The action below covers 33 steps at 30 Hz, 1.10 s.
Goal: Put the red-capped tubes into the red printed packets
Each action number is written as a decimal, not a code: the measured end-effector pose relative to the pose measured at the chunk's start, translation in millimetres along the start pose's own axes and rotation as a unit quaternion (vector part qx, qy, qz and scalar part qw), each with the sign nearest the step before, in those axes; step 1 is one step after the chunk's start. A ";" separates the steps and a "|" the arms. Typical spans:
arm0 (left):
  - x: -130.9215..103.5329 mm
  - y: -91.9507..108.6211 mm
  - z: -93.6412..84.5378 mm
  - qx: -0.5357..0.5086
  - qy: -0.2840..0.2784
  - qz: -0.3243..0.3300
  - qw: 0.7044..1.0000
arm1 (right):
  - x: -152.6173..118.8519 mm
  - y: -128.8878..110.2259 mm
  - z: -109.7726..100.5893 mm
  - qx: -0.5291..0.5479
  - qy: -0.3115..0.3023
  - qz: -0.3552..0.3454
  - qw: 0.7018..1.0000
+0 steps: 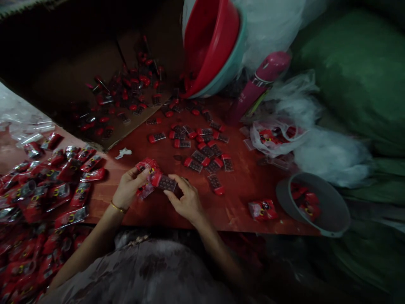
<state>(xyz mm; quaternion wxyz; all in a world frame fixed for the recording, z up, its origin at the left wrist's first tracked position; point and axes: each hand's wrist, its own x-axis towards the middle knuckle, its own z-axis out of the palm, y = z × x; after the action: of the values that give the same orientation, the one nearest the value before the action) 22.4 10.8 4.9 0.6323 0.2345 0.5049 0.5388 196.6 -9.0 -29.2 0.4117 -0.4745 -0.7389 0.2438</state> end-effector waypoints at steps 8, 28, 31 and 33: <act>-1.5 -18.5 3.7 -0.017 0.000 -0.034 0.999 | -1.4 -7.1 17.2 -0.045 0.082 -0.005 0.996; -0.7 -23.0 19.5 -0.100 0.027 -0.011 0.995 | 8.2 -24.2 36.7 -0.013 0.092 -0.007 0.996; -4.5 -31.6 21.8 -0.075 0.022 0.010 0.997 | 10.9 -21.7 39.8 -0.035 0.097 -0.016 0.995; -6.4 -32.3 21.7 -0.066 0.008 0.012 0.998 | 12.2 -19.4 40.2 -0.047 0.093 -0.019 0.994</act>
<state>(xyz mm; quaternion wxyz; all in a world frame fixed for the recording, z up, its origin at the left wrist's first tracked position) 56.7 0.3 -11.6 0.6359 0.1934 0.4705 0.5804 150.5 -5.1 -31.9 0.4600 -0.4996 -0.7174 0.1555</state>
